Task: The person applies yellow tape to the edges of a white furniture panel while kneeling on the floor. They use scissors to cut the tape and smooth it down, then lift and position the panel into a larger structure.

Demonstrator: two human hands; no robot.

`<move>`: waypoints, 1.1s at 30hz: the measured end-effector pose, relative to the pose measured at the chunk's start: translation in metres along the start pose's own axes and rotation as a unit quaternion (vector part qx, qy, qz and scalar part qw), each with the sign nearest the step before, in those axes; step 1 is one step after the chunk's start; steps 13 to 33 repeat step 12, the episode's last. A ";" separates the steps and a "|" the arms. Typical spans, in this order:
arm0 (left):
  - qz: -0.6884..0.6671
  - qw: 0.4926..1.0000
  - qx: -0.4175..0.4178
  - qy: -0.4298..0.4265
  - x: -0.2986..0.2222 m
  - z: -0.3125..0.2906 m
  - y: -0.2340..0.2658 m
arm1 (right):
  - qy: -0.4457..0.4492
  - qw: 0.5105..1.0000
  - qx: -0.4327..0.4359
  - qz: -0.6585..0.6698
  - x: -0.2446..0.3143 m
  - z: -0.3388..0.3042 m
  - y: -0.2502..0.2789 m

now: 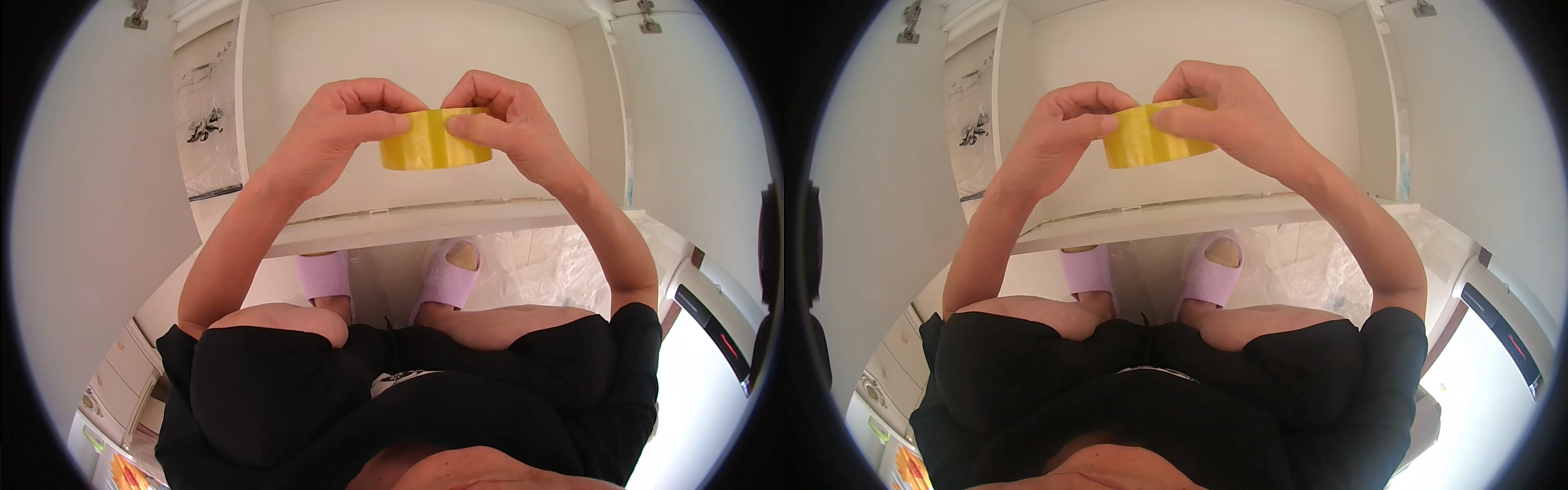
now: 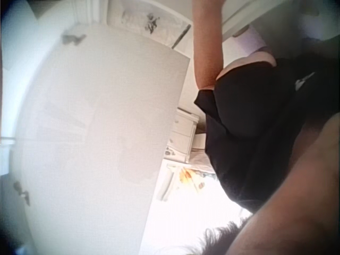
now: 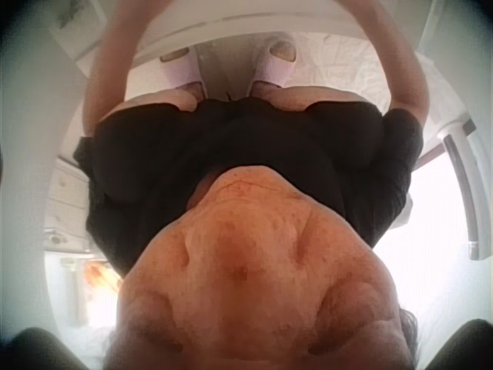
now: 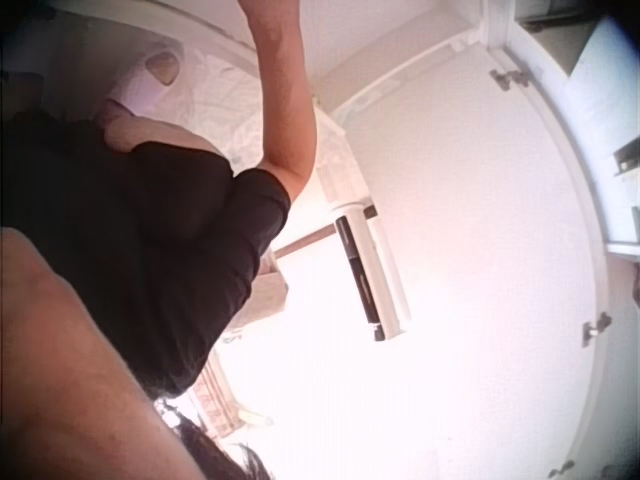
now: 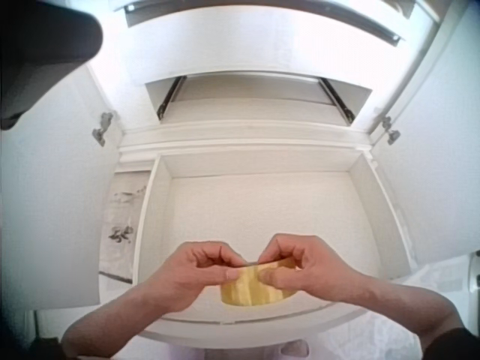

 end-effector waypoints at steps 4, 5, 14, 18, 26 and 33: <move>-0.018 1.000 0.008 -0.009 0.002 -0.001 0.000 | 0.004 1.000 -0.002 0.008 -0.003 -0.001 0.000; -0.019 1.000 0.007 -0.007 0.003 0.000 -0.001 | 0.006 1.000 -0.003 0.008 -0.004 -0.001 0.000; -0.007 1.000 0.001 0.005 0.004 0.001 -0.001 | -0.003 1.000 0.008 0.018 -0.001 -0.003 -0.003; -0.007 1.000 0.001 0.005 0.004 0.001 -0.001 | -0.003 1.000 0.008 0.018 -0.001 -0.003 -0.003; -0.007 1.000 0.001 0.005 0.004 0.001 -0.001 | -0.003 1.000 0.008 0.018 -0.001 -0.003 -0.003; -0.007 1.000 0.001 0.005 0.004 0.001 -0.001 | -0.003 1.000 0.008 0.018 -0.001 -0.003 -0.003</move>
Point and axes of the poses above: each hand's wrist, its own z-axis towards the middle knuckle, its own y-axis out of the back of the hand, x = y × z, the point moved 6 cm from there along z, towards the middle knuckle, and after that the axes turned 14 degrees about y, right-handed, at the moved point
